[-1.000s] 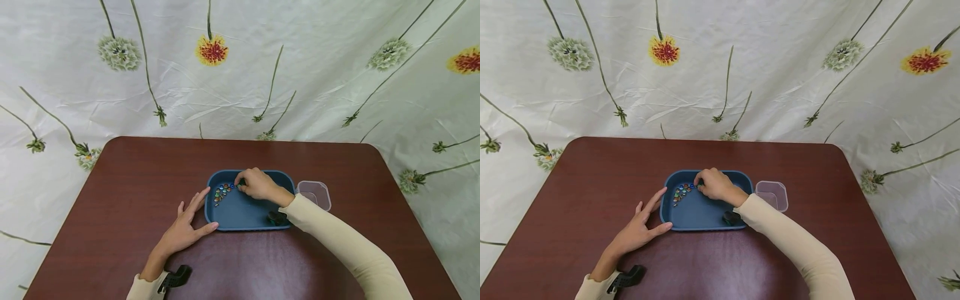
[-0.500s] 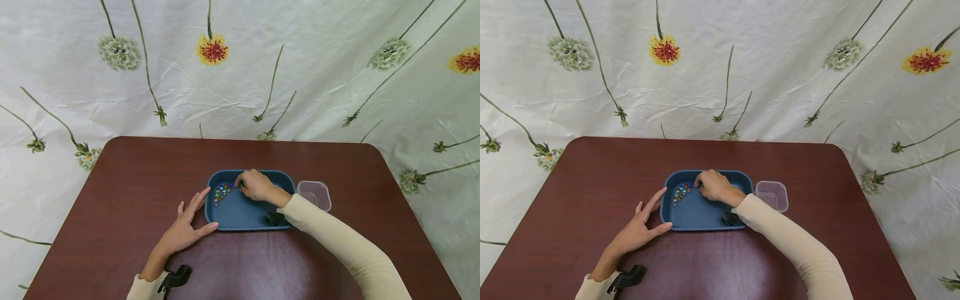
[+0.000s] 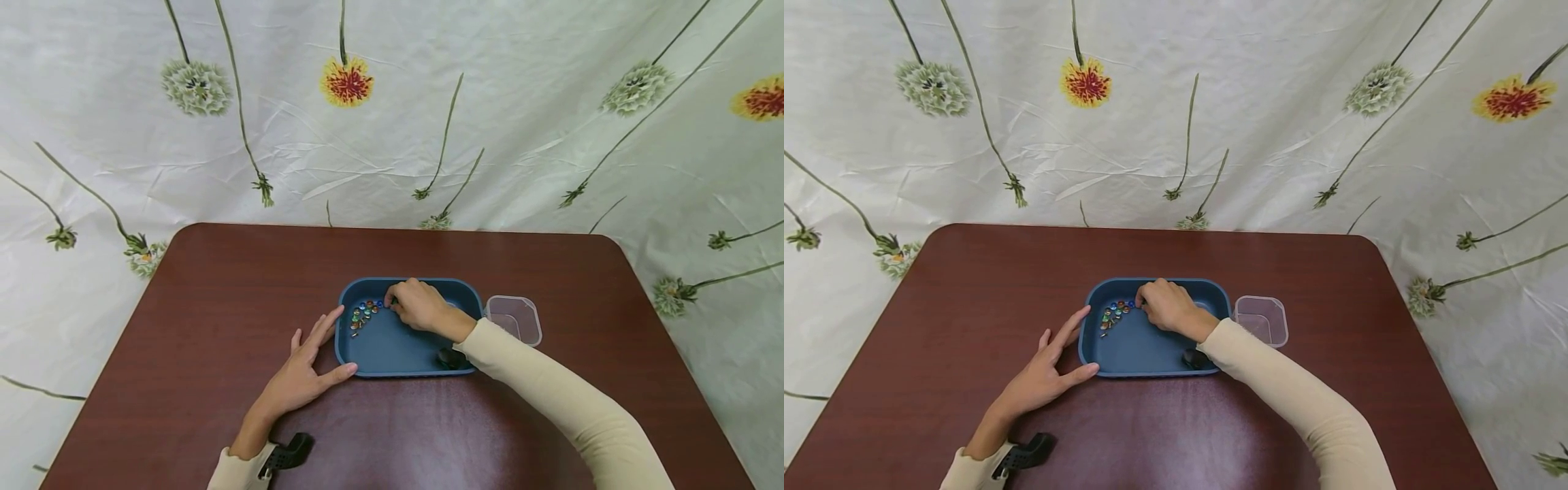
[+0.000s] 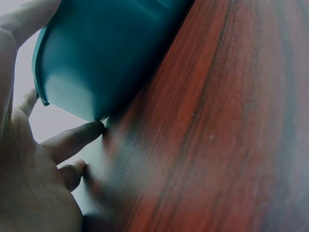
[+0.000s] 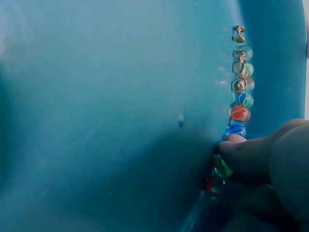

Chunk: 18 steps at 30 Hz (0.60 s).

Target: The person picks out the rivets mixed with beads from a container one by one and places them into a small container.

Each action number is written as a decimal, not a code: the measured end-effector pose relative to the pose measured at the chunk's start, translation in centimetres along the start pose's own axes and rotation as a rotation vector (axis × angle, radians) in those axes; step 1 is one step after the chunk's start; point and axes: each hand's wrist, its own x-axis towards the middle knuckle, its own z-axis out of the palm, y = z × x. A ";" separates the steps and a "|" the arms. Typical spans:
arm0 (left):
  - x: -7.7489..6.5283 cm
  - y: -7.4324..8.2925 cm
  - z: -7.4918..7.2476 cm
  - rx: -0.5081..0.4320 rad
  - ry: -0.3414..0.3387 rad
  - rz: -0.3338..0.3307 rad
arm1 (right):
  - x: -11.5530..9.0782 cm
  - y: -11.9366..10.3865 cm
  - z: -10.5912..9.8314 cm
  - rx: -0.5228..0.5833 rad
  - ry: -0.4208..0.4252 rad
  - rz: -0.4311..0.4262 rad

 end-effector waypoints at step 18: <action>0.0 0.2 0.0 -0.003 0.004 -0.001 | -2.1 0.9 -2.9 0.190 0.058 -0.066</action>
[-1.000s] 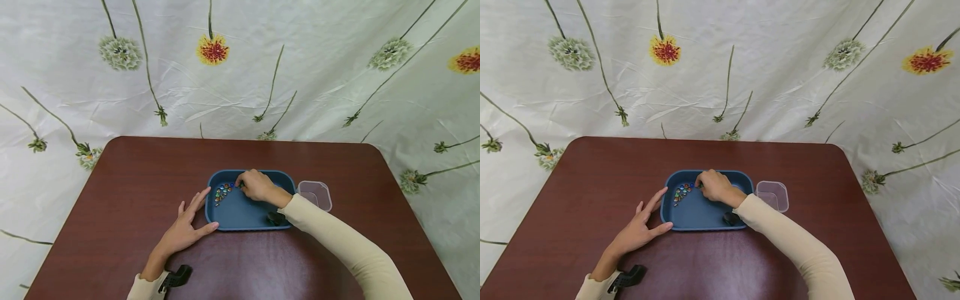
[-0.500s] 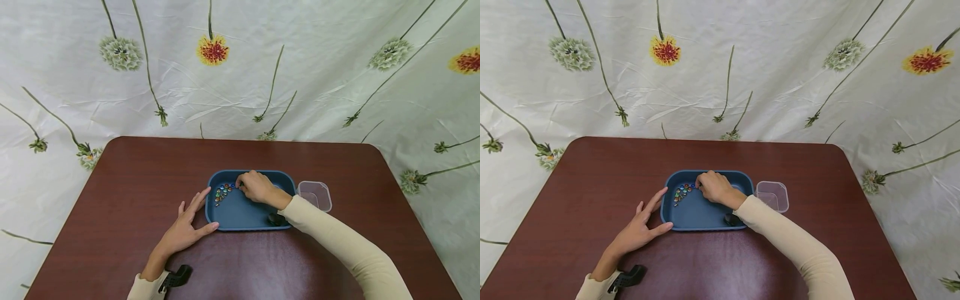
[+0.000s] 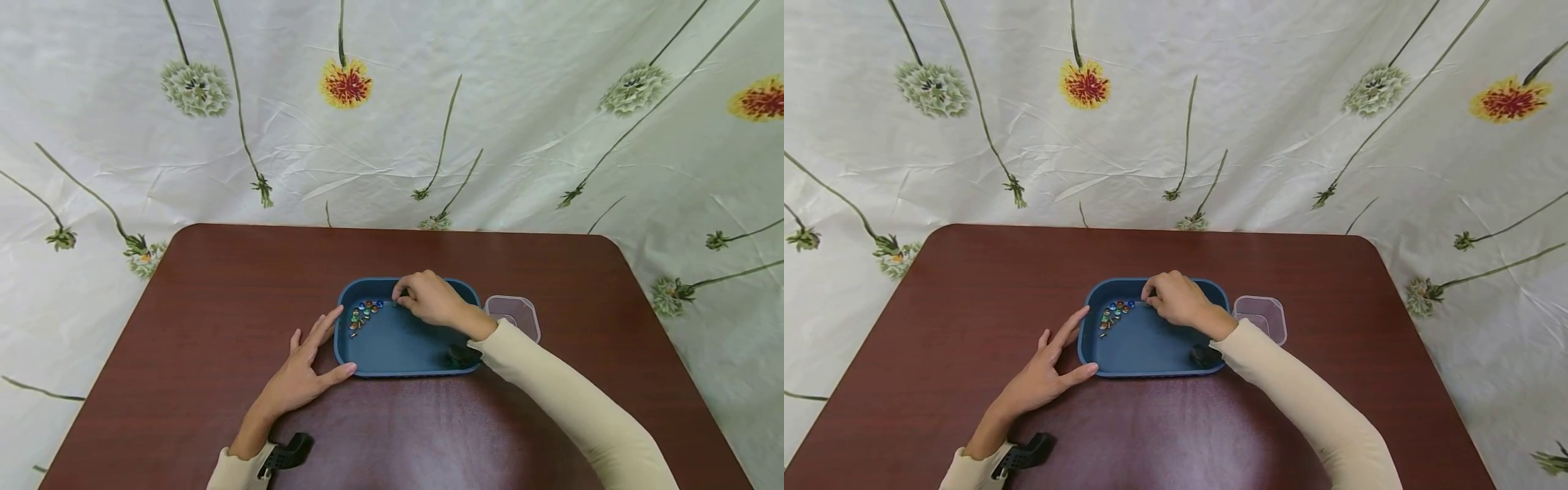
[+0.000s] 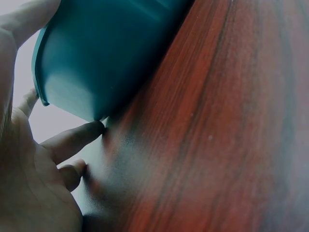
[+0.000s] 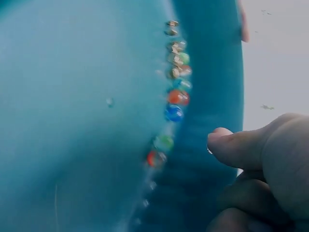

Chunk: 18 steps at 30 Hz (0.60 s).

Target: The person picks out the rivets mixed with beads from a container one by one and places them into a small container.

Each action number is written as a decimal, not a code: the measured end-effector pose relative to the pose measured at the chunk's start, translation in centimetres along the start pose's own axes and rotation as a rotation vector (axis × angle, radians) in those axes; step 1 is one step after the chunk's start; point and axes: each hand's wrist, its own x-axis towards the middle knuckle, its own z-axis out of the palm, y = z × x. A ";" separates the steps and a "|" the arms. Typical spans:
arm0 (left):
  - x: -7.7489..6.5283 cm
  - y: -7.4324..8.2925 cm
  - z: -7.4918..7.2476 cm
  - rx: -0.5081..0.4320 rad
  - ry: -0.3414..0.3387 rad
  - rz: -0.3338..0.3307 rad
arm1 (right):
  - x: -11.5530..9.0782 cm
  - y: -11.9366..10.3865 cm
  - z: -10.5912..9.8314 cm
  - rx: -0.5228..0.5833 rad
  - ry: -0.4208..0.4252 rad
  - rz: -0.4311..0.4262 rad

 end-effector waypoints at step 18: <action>0.0 0.0 -0.1 0.003 -0.004 -0.008 | -7.3 3.4 -5.4 0.052 0.113 0.075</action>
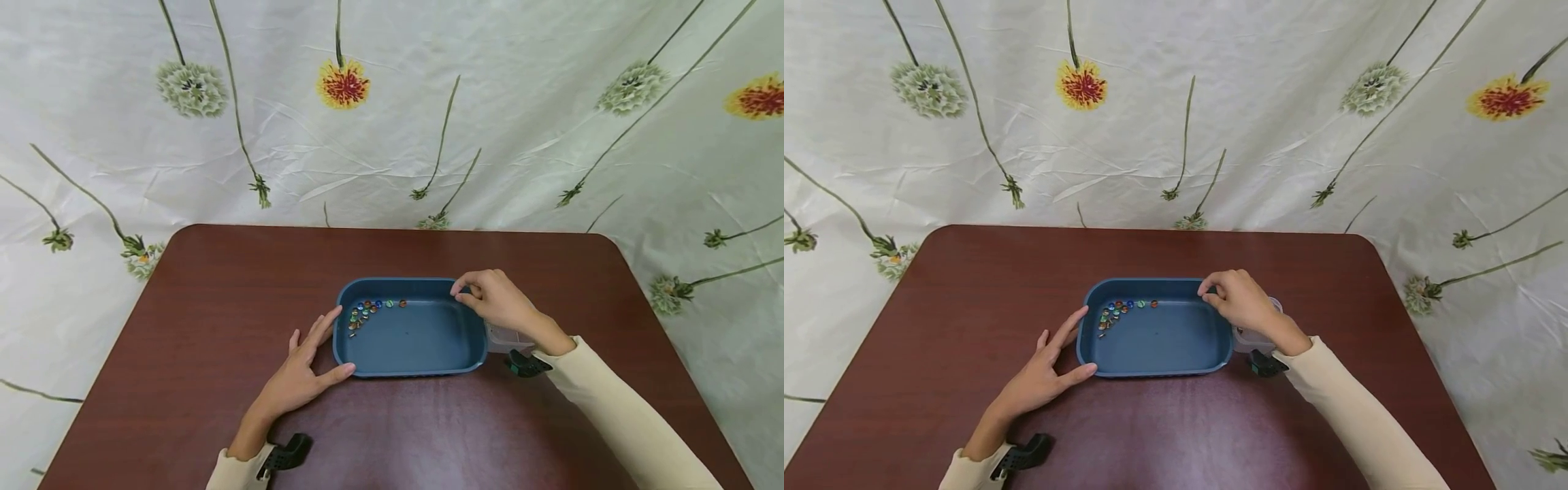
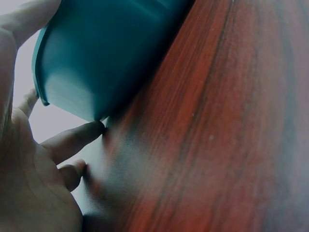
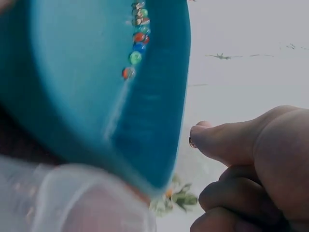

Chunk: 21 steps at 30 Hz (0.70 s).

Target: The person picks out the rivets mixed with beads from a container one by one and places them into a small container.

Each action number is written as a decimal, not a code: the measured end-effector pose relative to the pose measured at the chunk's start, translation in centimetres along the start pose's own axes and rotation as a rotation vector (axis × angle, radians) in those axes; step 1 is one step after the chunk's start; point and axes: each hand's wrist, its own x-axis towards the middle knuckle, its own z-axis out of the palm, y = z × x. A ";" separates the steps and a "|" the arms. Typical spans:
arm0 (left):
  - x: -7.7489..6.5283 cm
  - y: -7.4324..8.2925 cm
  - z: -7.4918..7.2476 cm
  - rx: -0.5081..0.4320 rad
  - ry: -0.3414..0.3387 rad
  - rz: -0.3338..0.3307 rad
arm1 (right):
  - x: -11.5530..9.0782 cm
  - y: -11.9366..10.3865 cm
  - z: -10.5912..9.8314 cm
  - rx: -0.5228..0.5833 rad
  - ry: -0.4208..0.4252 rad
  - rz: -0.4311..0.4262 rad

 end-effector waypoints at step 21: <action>0.0 0.1 0.0 -0.017 0.000 0.005 | -5.5 3.6 -1.1 -0.028 0.057 0.120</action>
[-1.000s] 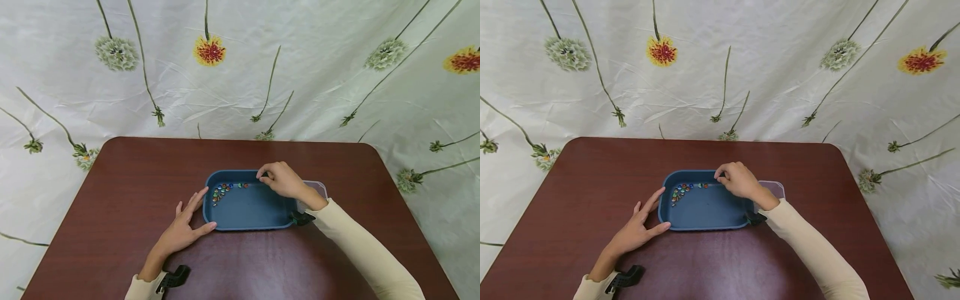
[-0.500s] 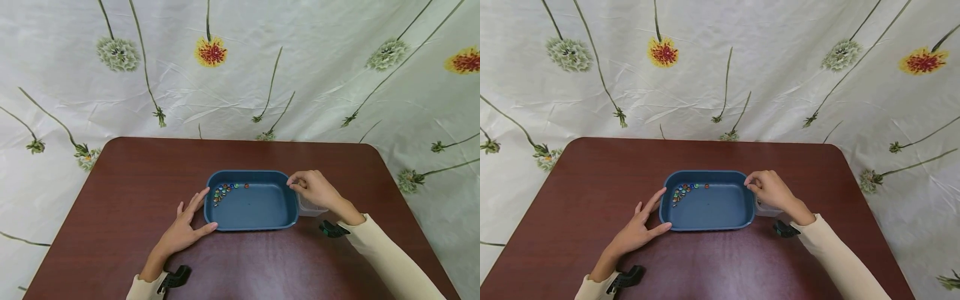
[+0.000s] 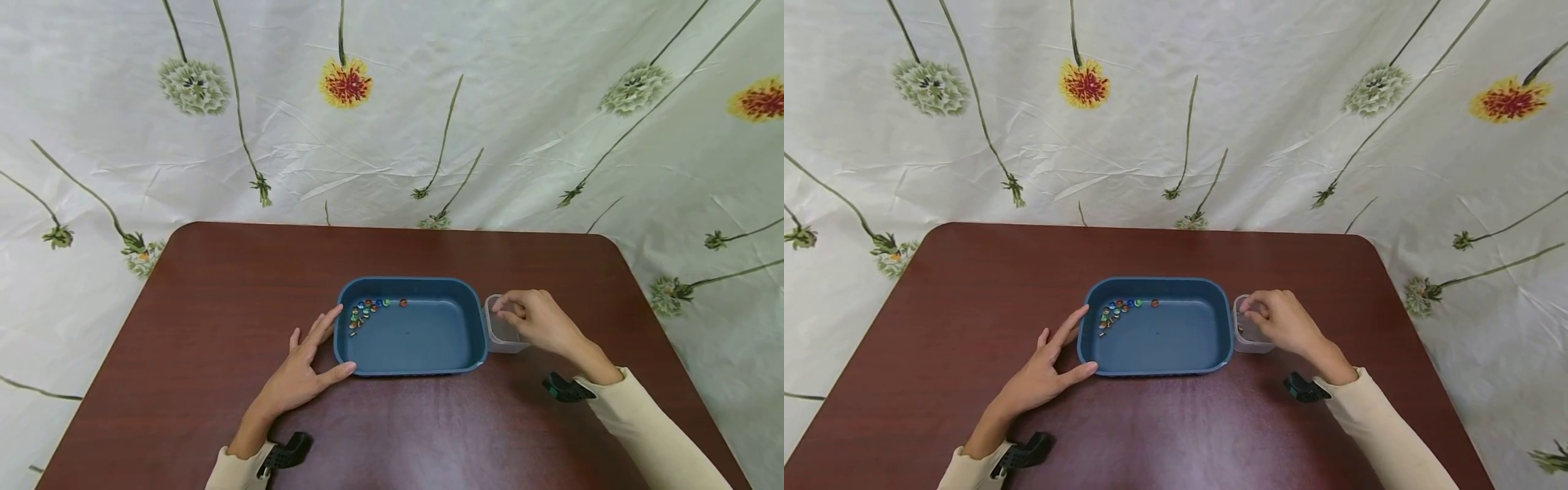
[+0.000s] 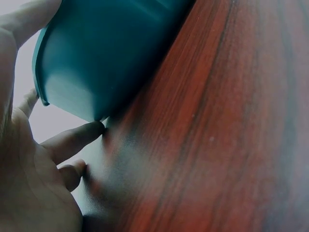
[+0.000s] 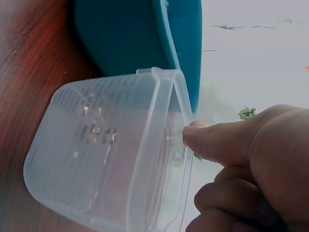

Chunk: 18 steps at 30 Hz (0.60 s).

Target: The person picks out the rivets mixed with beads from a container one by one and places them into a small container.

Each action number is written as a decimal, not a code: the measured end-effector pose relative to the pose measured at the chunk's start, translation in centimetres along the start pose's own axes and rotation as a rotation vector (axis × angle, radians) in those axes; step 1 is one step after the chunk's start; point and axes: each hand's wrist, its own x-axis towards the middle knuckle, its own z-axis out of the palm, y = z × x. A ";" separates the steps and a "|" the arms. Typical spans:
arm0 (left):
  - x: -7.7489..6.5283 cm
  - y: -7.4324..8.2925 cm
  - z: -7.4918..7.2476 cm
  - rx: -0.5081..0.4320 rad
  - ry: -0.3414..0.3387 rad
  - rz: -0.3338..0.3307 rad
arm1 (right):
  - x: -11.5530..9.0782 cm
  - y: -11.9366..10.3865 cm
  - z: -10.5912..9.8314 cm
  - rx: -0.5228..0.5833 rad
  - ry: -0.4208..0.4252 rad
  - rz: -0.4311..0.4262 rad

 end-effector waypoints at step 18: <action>0.0 -0.1 0.1 0.007 0.003 -0.003 | 1.5 -1.7 0.3 -0.004 0.012 -0.067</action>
